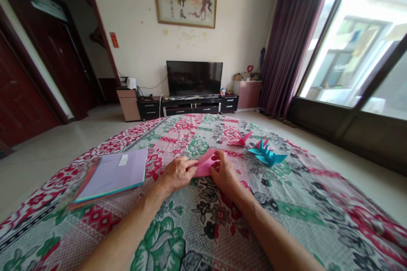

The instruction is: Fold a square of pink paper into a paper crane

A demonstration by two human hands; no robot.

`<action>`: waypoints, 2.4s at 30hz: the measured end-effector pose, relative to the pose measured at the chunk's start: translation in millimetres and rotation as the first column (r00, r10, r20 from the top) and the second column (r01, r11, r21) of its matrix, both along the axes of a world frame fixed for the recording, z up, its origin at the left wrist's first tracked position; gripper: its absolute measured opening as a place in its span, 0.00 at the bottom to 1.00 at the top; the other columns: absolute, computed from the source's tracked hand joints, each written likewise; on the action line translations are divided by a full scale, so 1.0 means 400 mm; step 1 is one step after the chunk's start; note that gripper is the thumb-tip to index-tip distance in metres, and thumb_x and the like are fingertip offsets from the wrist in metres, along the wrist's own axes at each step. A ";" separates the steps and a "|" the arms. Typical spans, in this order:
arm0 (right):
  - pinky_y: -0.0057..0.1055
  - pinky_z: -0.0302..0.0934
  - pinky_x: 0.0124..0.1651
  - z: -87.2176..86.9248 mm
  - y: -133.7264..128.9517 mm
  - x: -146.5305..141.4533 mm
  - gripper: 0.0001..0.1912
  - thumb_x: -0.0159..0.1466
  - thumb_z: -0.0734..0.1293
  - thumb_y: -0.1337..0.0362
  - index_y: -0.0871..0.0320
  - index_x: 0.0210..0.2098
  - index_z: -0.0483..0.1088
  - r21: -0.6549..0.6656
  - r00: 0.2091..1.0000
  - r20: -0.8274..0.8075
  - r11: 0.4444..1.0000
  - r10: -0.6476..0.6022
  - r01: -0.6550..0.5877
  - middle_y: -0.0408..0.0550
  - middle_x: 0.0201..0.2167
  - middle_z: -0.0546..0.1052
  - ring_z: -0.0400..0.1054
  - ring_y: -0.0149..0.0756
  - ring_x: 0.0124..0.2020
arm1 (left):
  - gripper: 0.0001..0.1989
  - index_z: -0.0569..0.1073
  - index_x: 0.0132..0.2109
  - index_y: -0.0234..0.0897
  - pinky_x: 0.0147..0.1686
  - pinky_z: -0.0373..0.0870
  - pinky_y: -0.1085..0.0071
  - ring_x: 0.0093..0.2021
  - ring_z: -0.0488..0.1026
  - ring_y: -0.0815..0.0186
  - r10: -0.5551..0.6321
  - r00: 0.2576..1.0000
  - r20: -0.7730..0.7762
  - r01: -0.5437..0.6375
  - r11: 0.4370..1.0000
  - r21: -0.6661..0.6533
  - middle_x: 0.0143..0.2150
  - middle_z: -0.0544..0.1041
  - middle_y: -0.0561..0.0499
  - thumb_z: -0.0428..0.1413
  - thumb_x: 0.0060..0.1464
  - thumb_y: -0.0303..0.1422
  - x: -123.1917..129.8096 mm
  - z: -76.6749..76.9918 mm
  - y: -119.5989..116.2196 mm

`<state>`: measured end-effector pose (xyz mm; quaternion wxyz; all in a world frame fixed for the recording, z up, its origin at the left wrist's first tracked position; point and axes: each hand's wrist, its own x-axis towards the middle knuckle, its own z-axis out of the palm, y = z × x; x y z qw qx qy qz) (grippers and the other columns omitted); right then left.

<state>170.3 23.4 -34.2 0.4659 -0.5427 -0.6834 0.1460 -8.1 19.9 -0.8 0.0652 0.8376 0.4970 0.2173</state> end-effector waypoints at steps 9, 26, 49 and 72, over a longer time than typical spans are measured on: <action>0.33 0.64 0.38 0.001 0.018 0.047 0.19 0.51 0.54 0.74 0.59 0.41 0.66 0.157 0.946 -0.308 0.974 -0.106 0.160 0.49 0.37 0.73 0.69 0.34 0.35 | 0.16 0.74 0.38 0.40 0.37 0.64 0.70 0.35 0.66 0.66 -0.011 0.962 -0.272 0.037 0.995 0.089 0.32 0.69 0.49 0.43 0.58 0.38 0.009 0.003 -0.009; 0.54 0.38 0.60 0.037 -0.108 -0.021 0.26 0.64 0.53 0.54 0.58 0.59 0.54 -0.170 0.803 0.581 0.985 0.132 -0.039 0.54 0.63 0.54 0.45 0.48 0.63 | 0.11 0.74 0.37 0.40 0.34 0.60 0.73 0.34 0.66 0.67 -0.065 0.978 -0.199 0.075 0.996 0.044 0.30 0.67 0.51 0.47 0.55 0.35 -0.010 -0.002 0.001; 0.49 0.38 0.62 0.029 -0.128 -0.072 0.31 0.63 0.54 0.55 0.68 0.60 0.53 -0.217 0.818 0.557 0.976 0.145 -0.026 0.62 0.63 0.50 0.41 0.52 0.64 | 0.15 0.79 0.34 0.38 0.35 0.64 0.76 0.32 0.71 0.70 -0.106 0.990 0.094 0.116 0.987 -0.109 0.31 0.77 0.53 0.48 0.47 0.25 -0.060 0.006 0.039; 0.48 0.42 0.59 0.036 -0.123 -0.068 0.23 0.63 0.55 0.57 0.54 0.57 0.58 -0.127 0.797 0.591 0.990 0.124 -0.059 0.54 0.60 0.57 0.47 0.47 0.61 | 0.13 0.78 0.37 0.42 0.31 0.60 0.77 0.30 0.67 0.71 -0.144 0.986 0.087 0.162 0.953 -0.255 0.29 0.72 0.55 0.51 0.48 0.32 -0.092 0.028 0.033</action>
